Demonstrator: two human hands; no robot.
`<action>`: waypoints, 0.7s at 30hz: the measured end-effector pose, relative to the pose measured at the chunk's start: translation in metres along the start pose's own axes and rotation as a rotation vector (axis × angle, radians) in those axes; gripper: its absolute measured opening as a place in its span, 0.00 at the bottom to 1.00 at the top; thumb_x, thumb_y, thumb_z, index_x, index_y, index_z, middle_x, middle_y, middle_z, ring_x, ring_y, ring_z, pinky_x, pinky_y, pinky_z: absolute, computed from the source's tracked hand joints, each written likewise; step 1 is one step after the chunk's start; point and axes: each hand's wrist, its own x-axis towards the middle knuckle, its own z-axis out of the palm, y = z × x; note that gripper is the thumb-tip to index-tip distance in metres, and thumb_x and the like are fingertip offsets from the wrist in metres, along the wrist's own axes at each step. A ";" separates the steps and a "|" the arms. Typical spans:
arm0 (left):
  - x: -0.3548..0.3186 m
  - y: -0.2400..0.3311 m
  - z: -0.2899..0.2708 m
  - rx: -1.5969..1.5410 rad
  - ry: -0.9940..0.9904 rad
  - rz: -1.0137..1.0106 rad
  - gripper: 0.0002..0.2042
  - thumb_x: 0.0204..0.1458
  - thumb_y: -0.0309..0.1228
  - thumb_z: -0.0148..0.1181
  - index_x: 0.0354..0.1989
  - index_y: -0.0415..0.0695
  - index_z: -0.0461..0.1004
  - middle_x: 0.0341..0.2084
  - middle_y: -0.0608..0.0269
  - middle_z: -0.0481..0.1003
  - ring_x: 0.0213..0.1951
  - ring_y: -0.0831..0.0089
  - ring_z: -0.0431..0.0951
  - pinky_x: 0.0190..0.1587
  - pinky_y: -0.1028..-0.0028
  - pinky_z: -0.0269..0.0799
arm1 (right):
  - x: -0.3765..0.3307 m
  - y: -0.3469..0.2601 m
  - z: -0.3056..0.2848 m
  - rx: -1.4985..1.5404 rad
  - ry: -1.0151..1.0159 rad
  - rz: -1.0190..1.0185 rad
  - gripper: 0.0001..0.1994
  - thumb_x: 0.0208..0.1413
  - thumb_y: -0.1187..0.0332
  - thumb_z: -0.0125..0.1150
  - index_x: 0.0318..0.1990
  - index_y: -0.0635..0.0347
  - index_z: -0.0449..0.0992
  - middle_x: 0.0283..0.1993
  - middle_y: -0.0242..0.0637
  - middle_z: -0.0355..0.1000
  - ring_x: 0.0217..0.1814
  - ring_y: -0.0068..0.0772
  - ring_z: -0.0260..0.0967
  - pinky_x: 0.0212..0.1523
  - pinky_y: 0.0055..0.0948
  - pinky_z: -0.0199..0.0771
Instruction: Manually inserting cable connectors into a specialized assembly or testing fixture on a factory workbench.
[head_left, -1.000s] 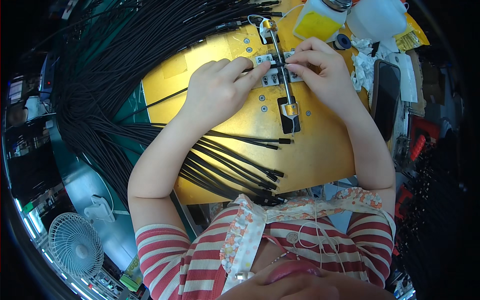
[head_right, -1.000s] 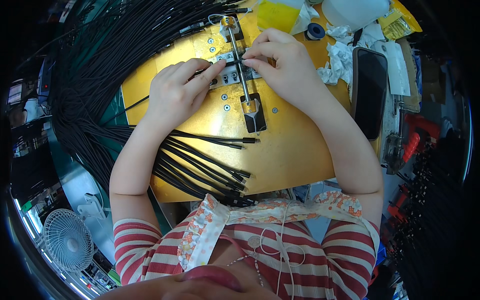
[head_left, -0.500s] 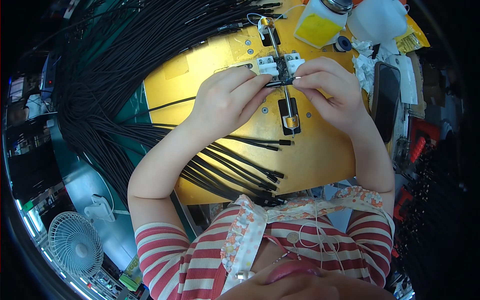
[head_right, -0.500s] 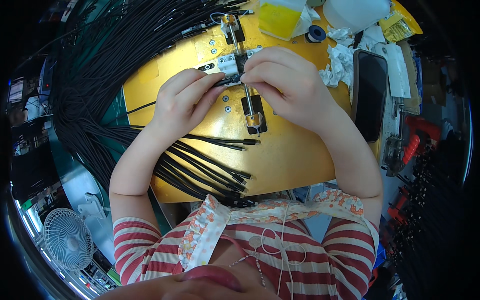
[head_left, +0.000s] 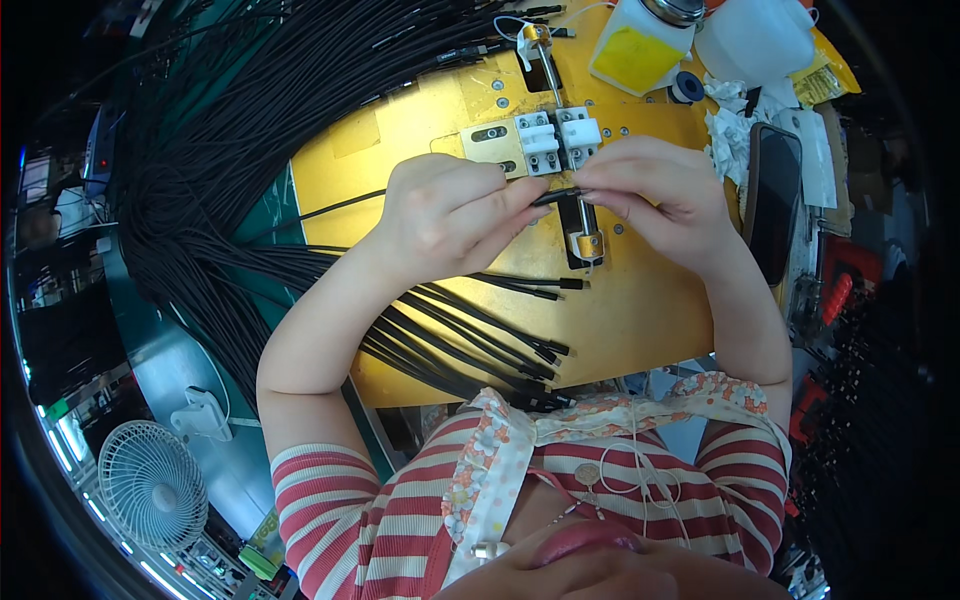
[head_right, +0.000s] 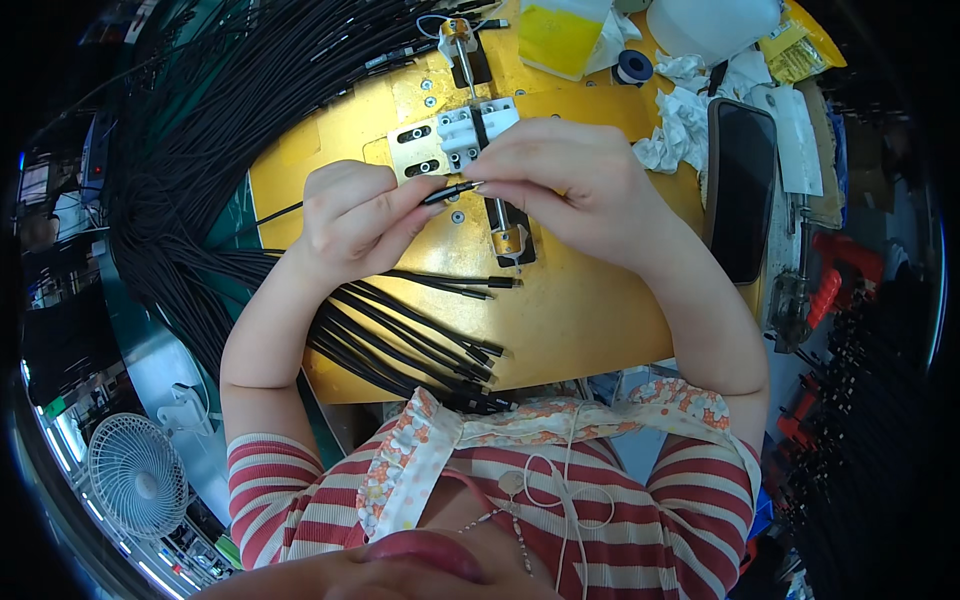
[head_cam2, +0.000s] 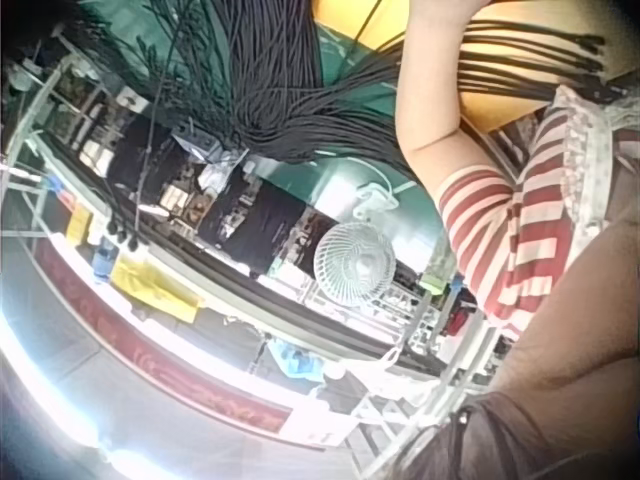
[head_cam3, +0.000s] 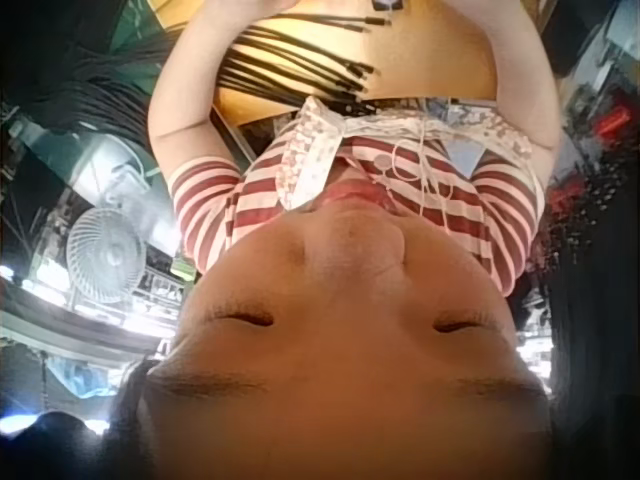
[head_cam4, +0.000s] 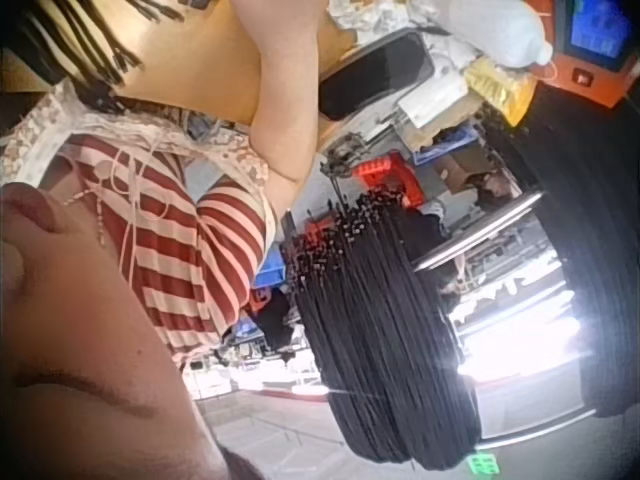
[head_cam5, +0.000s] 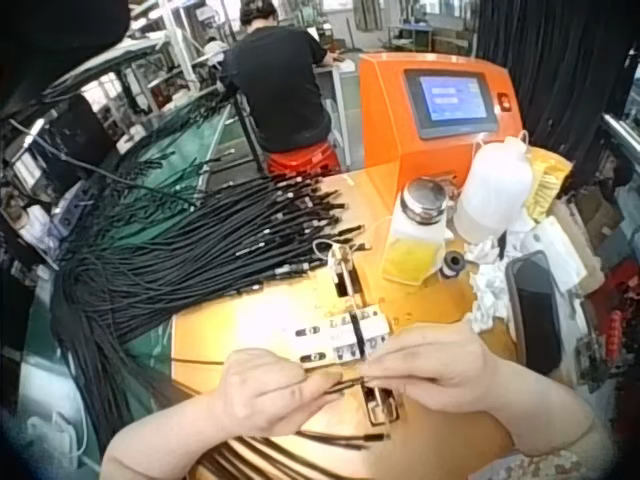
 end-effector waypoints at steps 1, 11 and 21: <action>0.000 0.001 0.000 0.002 0.000 0.001 0.14 0.38 0.23 0.68 0.37 0.39 0.79 0.14 0.66 0.66 0.14 0.72 0.66 0.17 0.74 0.59 | 0.000 0.000 -0.001 0.000 0.000 -0.003 0.07 0.46 0.79 0.64 0.35 0.64 0.78 0.33 0.40 0.75 0.34 0.36 0.74 0.33 0.28 0.74; 0.002 0.013 0.005 -0.036 -0.006 -0.009 0.09 0.39 0.27 0.68 0.31 0.42 0.77 0.14 0.68 0.66 0.16 0.72 0.69 0.17 0.75 0.63 | -0.004 -0.006 0.001 0.009 -0.109 -0.062 0.05 0.44 0.79 0.65 0.28 0.64 0.73 0.28 0.40 0.72 0.30 0.41 0.71 0.31 0.32 0.71; 0.002 0.037 -0.012 -0.001 -0.343 -0.229 0.08 0.50 0.34 0.61 0.33 0.42 0.79 0.23 0.61 0.74 0.28 0.64 0.74 0.30 0.69 0.70 | -0.003 -0.006 -0.010 0.173 -0.296 0.006 0.06 0.43 0.75 0.69 0.28 0.63 0.76 0.24 0.36 0.70 0.26 0.32 0.69 0.26 0.29 0.66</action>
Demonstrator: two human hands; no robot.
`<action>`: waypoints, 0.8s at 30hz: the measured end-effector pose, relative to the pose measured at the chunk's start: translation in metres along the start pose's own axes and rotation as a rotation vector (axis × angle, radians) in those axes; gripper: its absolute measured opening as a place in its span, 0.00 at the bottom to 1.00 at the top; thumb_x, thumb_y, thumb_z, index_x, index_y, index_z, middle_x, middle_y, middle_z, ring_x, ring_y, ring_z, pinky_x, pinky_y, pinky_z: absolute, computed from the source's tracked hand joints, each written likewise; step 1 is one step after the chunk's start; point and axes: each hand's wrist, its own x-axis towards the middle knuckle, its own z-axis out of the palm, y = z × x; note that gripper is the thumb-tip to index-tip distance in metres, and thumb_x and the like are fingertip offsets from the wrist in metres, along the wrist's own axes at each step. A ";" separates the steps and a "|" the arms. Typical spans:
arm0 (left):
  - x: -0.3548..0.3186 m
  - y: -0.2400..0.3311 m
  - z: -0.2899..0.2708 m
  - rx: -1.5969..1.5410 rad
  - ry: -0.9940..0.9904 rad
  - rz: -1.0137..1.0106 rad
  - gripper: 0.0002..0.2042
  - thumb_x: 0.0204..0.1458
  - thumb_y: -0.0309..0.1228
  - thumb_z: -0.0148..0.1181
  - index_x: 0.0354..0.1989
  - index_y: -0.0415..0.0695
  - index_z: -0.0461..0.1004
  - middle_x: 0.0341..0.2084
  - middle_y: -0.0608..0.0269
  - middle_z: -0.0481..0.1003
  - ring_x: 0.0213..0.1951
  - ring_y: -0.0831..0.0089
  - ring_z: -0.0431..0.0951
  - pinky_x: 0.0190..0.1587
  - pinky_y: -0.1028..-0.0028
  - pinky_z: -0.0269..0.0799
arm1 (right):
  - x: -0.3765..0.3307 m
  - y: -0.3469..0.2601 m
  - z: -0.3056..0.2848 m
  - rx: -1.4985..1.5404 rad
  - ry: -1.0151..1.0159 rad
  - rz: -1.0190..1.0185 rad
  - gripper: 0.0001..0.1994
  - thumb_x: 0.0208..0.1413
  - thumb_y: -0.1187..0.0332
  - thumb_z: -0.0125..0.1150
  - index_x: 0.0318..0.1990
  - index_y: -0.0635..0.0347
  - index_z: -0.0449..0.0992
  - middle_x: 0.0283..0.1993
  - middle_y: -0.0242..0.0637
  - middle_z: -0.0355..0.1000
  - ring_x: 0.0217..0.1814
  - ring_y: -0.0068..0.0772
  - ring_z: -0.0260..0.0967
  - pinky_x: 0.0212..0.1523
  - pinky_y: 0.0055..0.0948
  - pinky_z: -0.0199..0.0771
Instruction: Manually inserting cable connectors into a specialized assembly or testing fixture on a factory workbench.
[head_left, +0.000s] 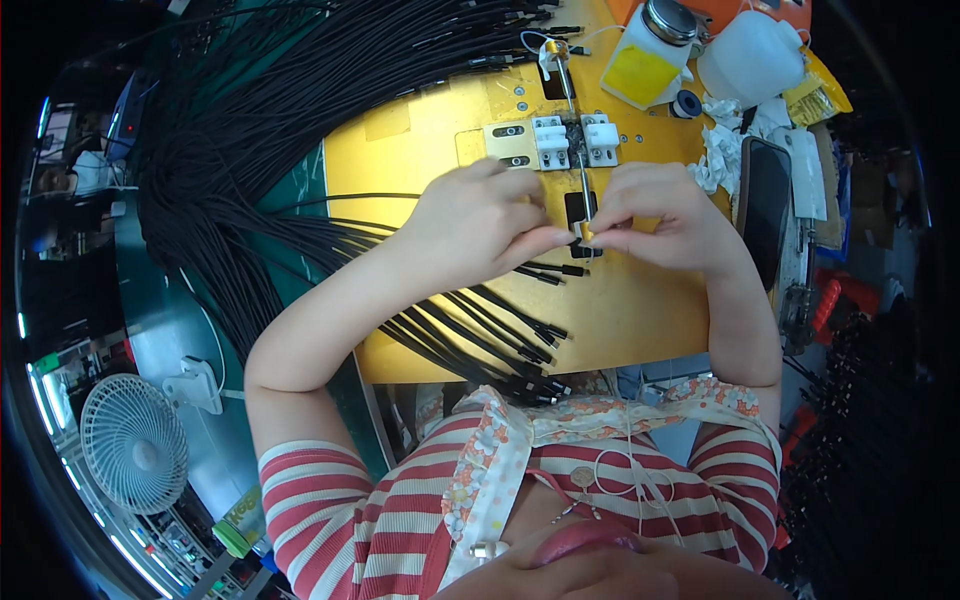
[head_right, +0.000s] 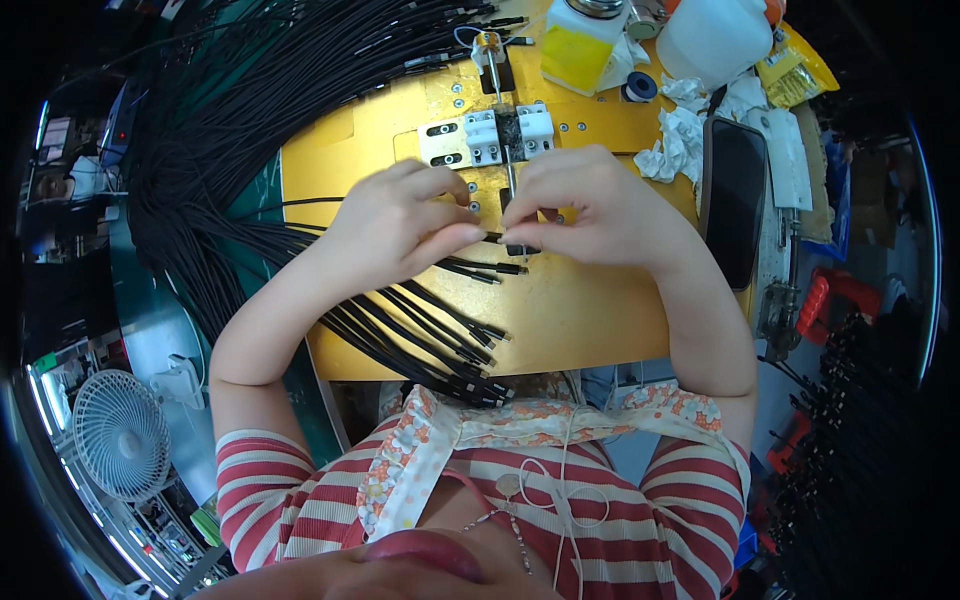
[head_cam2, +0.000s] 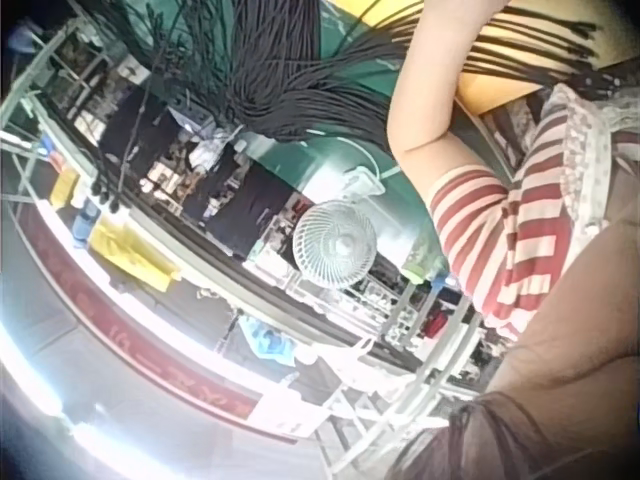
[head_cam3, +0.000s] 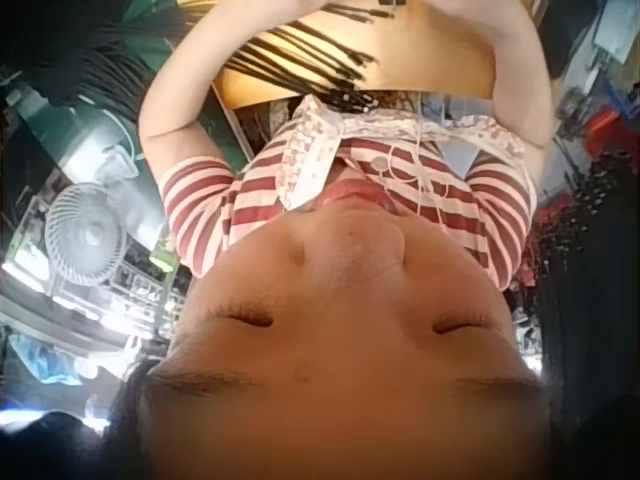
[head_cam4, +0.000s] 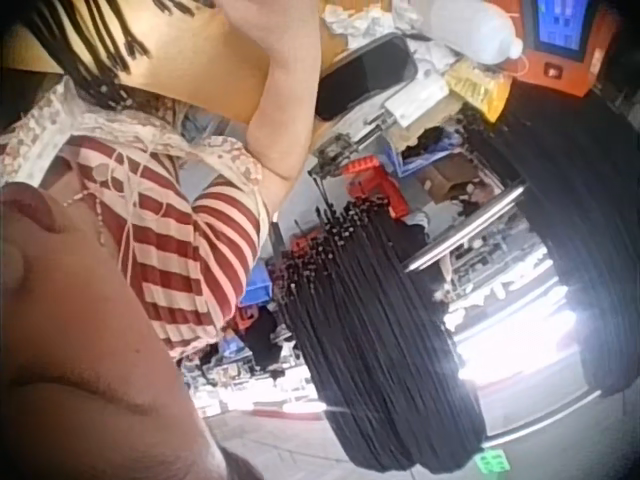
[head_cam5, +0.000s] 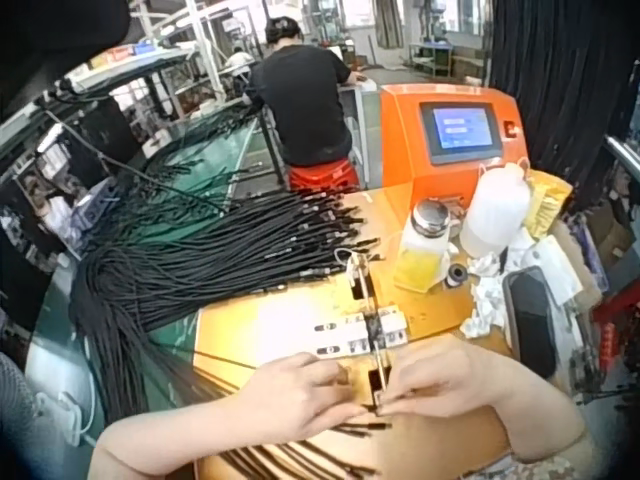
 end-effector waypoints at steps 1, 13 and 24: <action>-0.010 0.005 0.002 -0.001 -0.078 -0.102 0.10 0.53 0.36 0.58 0.33 0.41 0.78 0.25 0.59 0.74 0.30 0.61 0.74 0.33 0.67 0.71 | 0.000 -0.002 -0.003 -0.003 -0.003 -0.008 0.06 0.43 0.75 0.69 0.28 0.63 0.76 0.24 0.36 0.70 0.26 0.32 0.69 0.26 0.29 0.66; -0.007 -0.113 -0.036 0.716 0.069 -0.387 0.18 0.45 0.26 0.62 0.47 0.39 0.68 0.39 0.53 0.72 0.41 0.56 0.74 0.44 0.65 0.72 | 0.000 0.001 0.002 -0.097 0.147 0.002 0.03 0.45 0.75 0.66 0.28 0.62 0.77 0.23 0.34 0.71 0.25 0.30 0.68 0.25 0.27 0.65; -0.018 -0.113 -0.109 0.639 0.626 -0.407 0.08 0.52 0.32 0.62 0.36 0.41 0.76 0.29 0.58 0.75 0.30 0.64 0.76 0.32 0.70 0.72 | 0.003 0.004 0.003 -0.101 0.167 0.010 0.03 0.46 0.75 0.65 0.27 0.63 0.76 0.24 0.35 0.71 0.26 0.33 0.68 0.26 0.28 0.67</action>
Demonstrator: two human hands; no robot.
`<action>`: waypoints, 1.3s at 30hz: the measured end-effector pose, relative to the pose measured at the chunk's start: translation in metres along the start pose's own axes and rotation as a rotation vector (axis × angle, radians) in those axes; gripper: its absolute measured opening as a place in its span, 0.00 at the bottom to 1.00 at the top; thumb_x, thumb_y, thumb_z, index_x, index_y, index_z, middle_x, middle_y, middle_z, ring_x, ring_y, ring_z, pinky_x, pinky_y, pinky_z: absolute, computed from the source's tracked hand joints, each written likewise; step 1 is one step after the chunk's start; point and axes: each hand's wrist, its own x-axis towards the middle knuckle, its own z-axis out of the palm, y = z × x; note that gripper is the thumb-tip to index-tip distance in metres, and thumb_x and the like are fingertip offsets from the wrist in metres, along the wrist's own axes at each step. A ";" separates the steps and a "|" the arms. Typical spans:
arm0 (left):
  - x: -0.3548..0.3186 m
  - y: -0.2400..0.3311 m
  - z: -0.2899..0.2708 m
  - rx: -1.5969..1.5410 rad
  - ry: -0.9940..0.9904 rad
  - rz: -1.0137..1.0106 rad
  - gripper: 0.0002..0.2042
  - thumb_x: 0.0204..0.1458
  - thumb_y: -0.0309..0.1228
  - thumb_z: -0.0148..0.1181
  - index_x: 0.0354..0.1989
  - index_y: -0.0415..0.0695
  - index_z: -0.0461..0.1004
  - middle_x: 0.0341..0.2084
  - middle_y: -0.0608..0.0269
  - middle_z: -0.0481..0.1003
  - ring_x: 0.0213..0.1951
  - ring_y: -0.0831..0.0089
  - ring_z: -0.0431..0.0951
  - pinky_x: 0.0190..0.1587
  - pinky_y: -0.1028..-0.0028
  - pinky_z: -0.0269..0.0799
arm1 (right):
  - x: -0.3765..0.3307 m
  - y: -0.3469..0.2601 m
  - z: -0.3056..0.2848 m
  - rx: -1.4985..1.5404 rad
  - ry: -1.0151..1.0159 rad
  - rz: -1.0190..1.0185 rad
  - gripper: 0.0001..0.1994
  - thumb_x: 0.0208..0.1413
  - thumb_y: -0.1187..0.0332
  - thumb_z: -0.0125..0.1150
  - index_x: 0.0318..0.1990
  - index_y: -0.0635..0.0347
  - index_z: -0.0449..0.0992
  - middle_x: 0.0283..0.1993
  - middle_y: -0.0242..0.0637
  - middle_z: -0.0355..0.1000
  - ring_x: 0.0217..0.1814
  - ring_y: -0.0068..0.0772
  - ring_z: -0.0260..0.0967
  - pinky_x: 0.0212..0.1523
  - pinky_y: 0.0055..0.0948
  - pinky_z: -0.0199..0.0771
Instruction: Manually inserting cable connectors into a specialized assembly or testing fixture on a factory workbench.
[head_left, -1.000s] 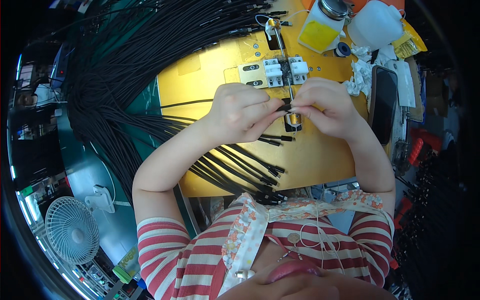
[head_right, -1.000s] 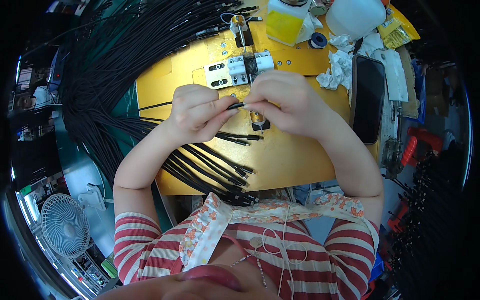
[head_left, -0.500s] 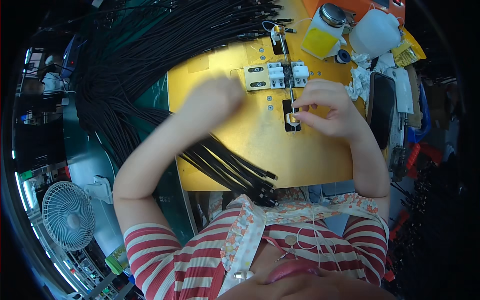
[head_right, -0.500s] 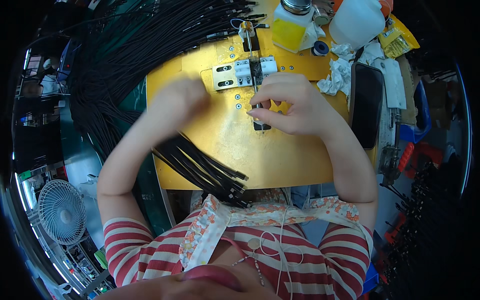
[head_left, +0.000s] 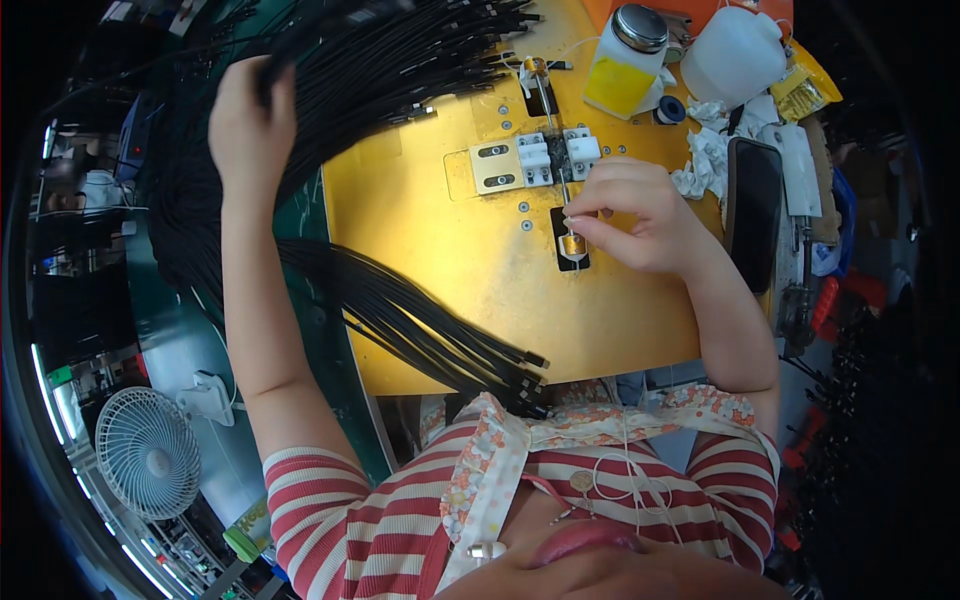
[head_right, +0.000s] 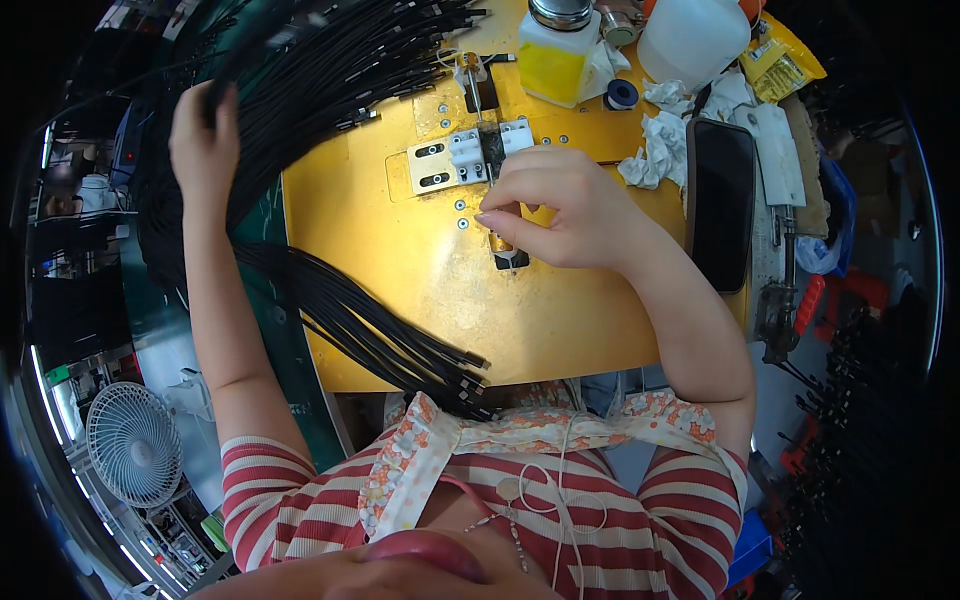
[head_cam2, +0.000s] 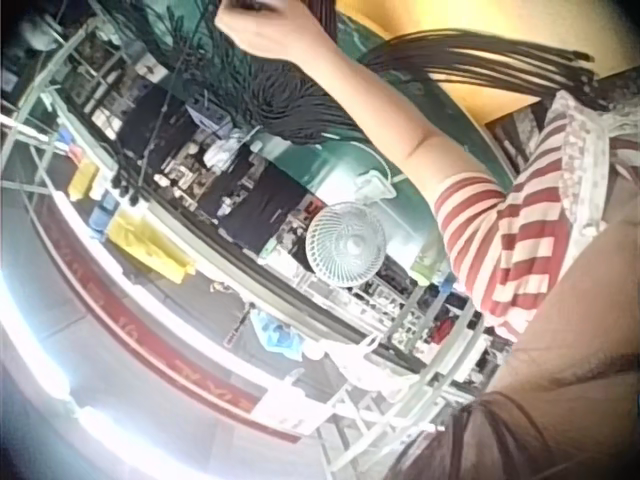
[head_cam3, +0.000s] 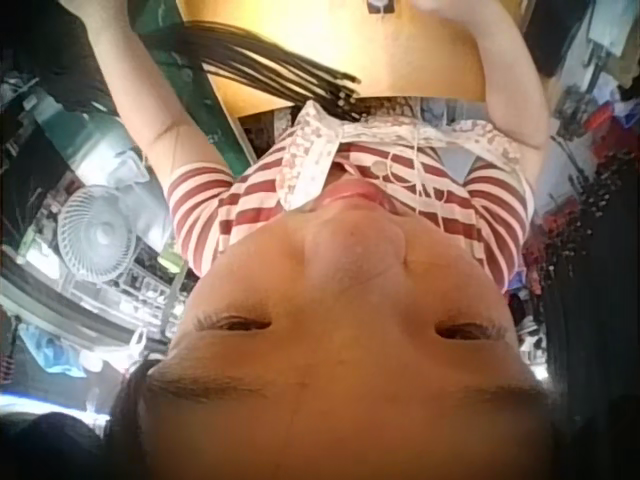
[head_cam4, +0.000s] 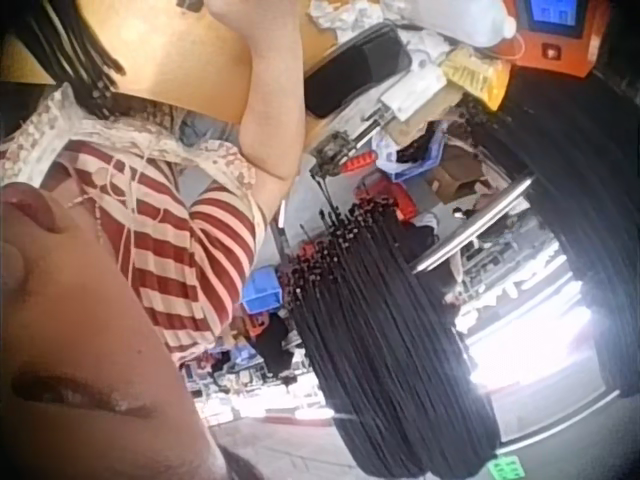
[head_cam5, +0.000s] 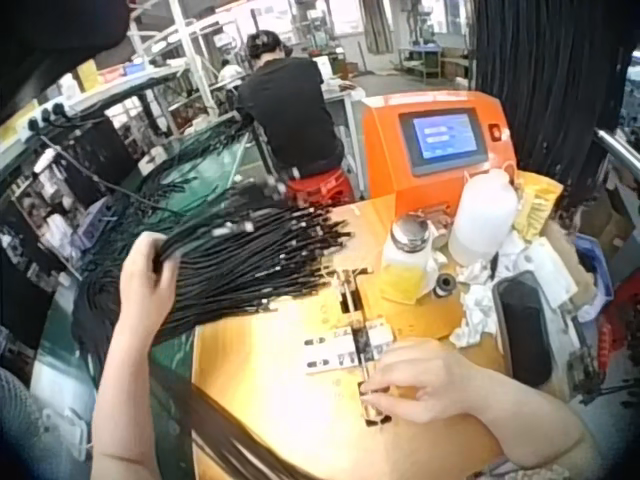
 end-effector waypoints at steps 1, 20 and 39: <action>0.003 -0.001 -0.006 -0.082 0.089 -0.087 0.09 0.53 0.35 0.62 0.35 0.42 0.76 0.20 0.61 0.75 0.20 0.71 0.75 0.24 0.75 0.69 | 0.000 0.000 0.001 0.001 -0.001 0.000 0.03 0.46 0.75 0.65 0.27 0.63 0.76 0.24 0.35 0.71 0.26 0.33 0.68 0.26 0.28 0.67; -0.053 0.137 -0.006 -0.234 -0.146 0.463 0.14 0.40 0.26 0.58 0.38 0.41 0.77 0.20 0.69 0.71 0.19 0.74 0.71 0.22 0.76 0.63 | -0.001 -0.020 0.020 -0.136 0.243 -0.365 0.18 0.57 0.71 0.59 0.54 0.66 0.69 0.56 0.52 0.68 0.55 0.48 0.70 0.52 0.35 0.72; -0.075 0.122 0.038 -0.510 -0.192 0.576 0.18 0.35 0.26 0.63 0.41 0.38 0.78 0.20 0.64 0.72 0.19 0.73 0.72 0.22 0.76 0.66 | 0.004 -0.009 0.008 -0.238 0.071 -0.118 0.12 0.40 0.82 0.65 0.35 0.63 0.77 0.35 0.38 0.73 0.34 0.38 0.72 0.33 0.30 0.74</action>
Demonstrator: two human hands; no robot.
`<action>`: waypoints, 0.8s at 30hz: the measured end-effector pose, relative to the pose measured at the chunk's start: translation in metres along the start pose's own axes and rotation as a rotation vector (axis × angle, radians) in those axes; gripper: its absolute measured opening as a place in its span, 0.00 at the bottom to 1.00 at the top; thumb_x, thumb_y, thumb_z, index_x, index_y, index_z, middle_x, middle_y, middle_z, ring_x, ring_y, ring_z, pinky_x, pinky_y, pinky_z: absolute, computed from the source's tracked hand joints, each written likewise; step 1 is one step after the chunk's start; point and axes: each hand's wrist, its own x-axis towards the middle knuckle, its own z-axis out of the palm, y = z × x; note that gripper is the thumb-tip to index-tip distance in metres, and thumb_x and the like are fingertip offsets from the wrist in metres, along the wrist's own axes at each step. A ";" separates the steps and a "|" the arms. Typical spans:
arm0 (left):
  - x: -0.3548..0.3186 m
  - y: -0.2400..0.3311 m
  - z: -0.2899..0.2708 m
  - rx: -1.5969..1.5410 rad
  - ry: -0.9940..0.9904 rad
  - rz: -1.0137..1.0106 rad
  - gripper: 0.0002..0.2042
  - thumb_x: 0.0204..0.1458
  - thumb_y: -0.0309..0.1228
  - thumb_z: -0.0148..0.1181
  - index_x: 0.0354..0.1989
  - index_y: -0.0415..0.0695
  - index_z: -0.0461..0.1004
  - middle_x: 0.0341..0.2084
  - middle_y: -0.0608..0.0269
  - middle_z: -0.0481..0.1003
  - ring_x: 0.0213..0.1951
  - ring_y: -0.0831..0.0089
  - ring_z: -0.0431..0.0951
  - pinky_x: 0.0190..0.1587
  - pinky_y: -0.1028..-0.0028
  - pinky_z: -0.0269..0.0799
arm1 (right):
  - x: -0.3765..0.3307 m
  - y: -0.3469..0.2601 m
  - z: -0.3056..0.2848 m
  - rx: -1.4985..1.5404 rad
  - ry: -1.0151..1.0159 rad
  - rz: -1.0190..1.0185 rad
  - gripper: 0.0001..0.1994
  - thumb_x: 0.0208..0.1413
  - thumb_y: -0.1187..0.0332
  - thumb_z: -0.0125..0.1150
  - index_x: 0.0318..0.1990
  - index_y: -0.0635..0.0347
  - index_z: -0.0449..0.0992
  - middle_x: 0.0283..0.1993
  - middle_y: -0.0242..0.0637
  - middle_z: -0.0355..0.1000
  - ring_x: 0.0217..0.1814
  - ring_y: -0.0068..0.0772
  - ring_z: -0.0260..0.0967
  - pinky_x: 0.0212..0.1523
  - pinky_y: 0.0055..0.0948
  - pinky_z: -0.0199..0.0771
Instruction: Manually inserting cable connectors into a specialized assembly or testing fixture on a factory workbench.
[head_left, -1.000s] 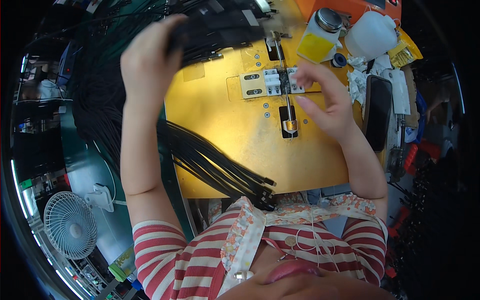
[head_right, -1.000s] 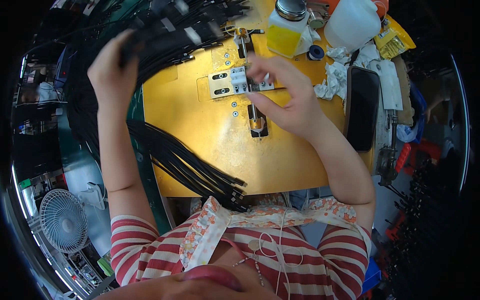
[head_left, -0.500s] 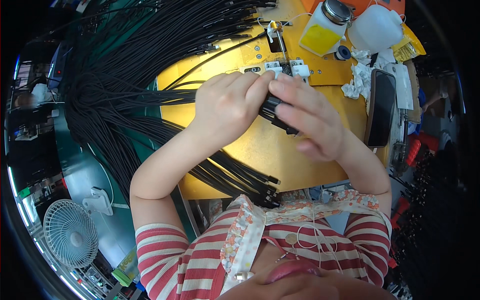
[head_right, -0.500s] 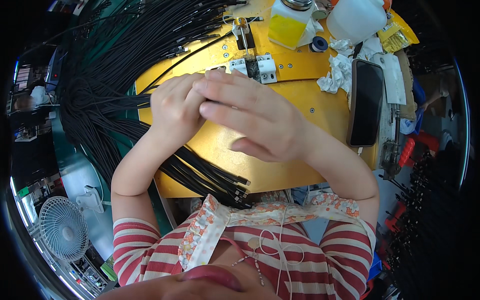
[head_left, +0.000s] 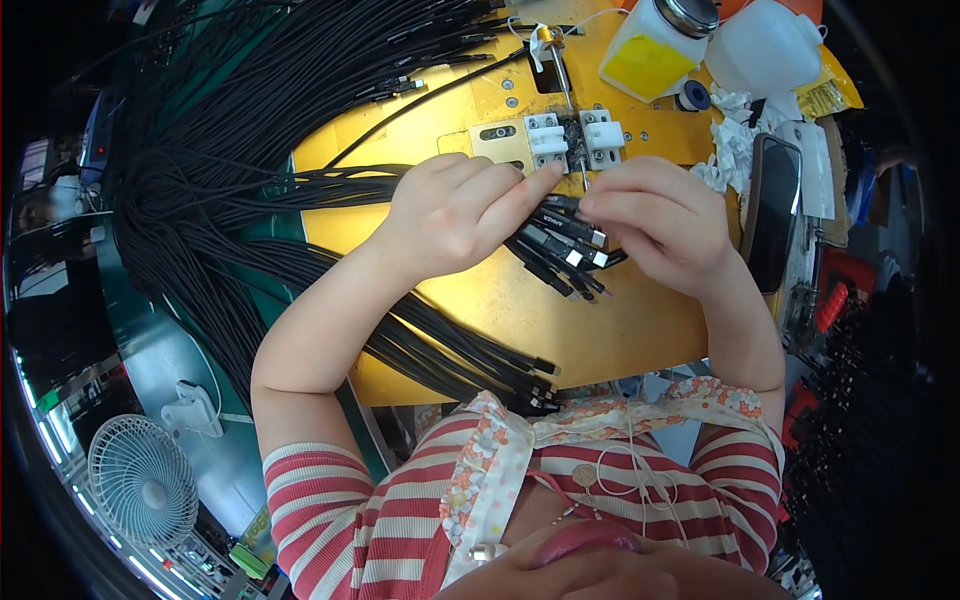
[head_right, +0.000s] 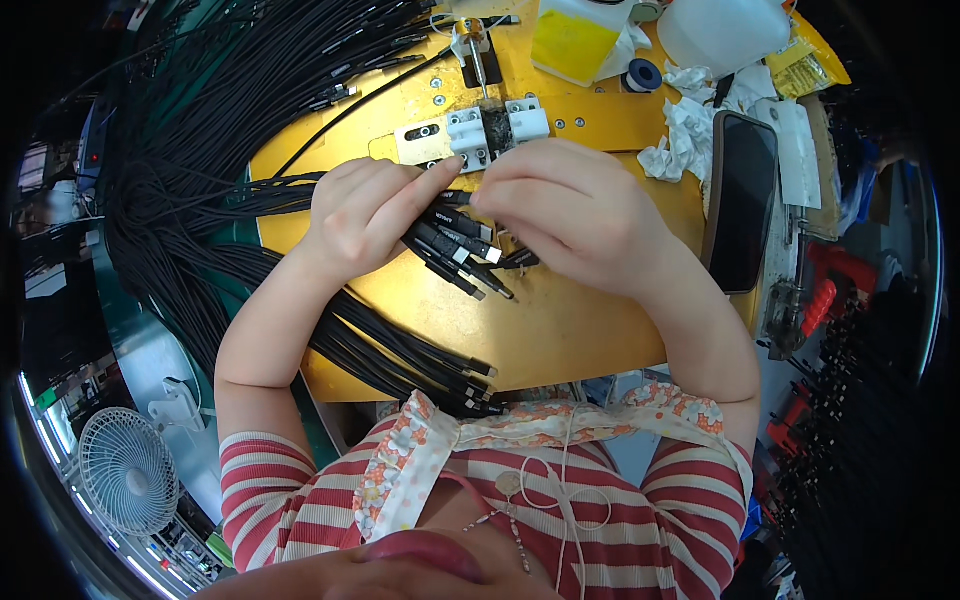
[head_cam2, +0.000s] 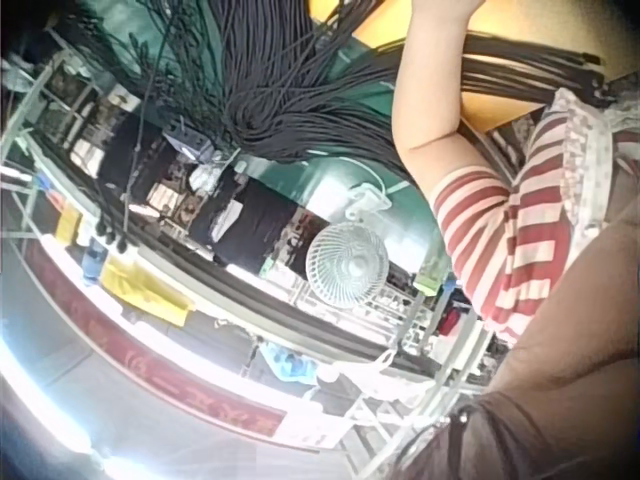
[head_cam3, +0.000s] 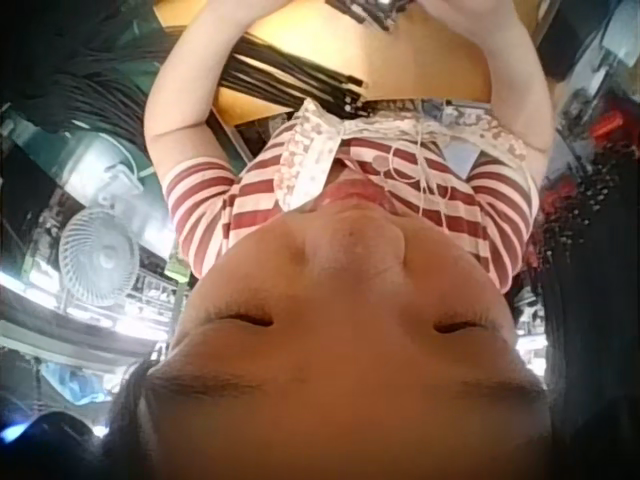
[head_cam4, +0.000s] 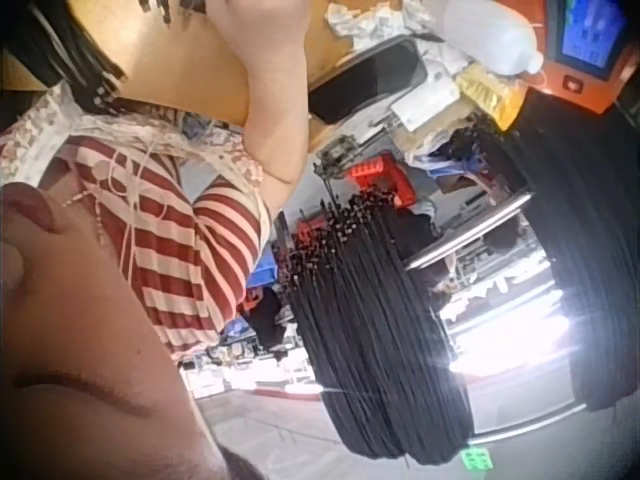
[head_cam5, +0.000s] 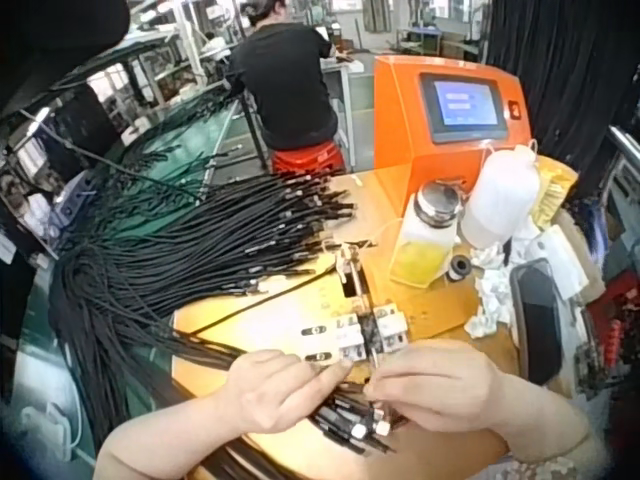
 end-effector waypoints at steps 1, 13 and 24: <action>0.001 0.000 0.000 0.020 0.025 0.020 0.19 0.36 0.26 0.62 0.41 0.38 0.78 0.21 0.64 0.73 0.20 0.73 0.72 0.22 0.76 0.66 | -0.001 0.000 -0.001 -0.061 0.036 0.008 0.11 0.39 0.81 0.65 0.34 0.63 0.77 0.34 0.38 0.73 0.33 0.38 0.73 0.33 0.29 0.74; 0.003 -0.001 0.015 0.002 0.007 -0.069 0.16 0.41 0.26 0.65 0.41 0.42 0.78 0.44 0.60 0.77 0.31 0.68 0.79 0.32 0.76 0.75 | -0.004 0.029 0.002 0.077 0.152 0.448 0.04 0.48 0.78 0.64 0.33 0.65 0.78 0.34 0.34 0.72 0.31 0.24 0.70 0.30 0.19 0.67; 0.003 0.000 0.010 0.023 -0.144 -0.139 0.17 0.34 0.23 0.63 0.38 0.44 0.76 0.47 0.68 0.77 0.32 0.69 0.76 0.33 0.75 0.73 | -0.005 0.037 0.014 -0.118 0.138 0.380 0.05 0.49 0.74 0.63 0.33 0.65 0.78 0.32 0.36 0.67 0.32 0.33 0.67 0.33 0.27 0.68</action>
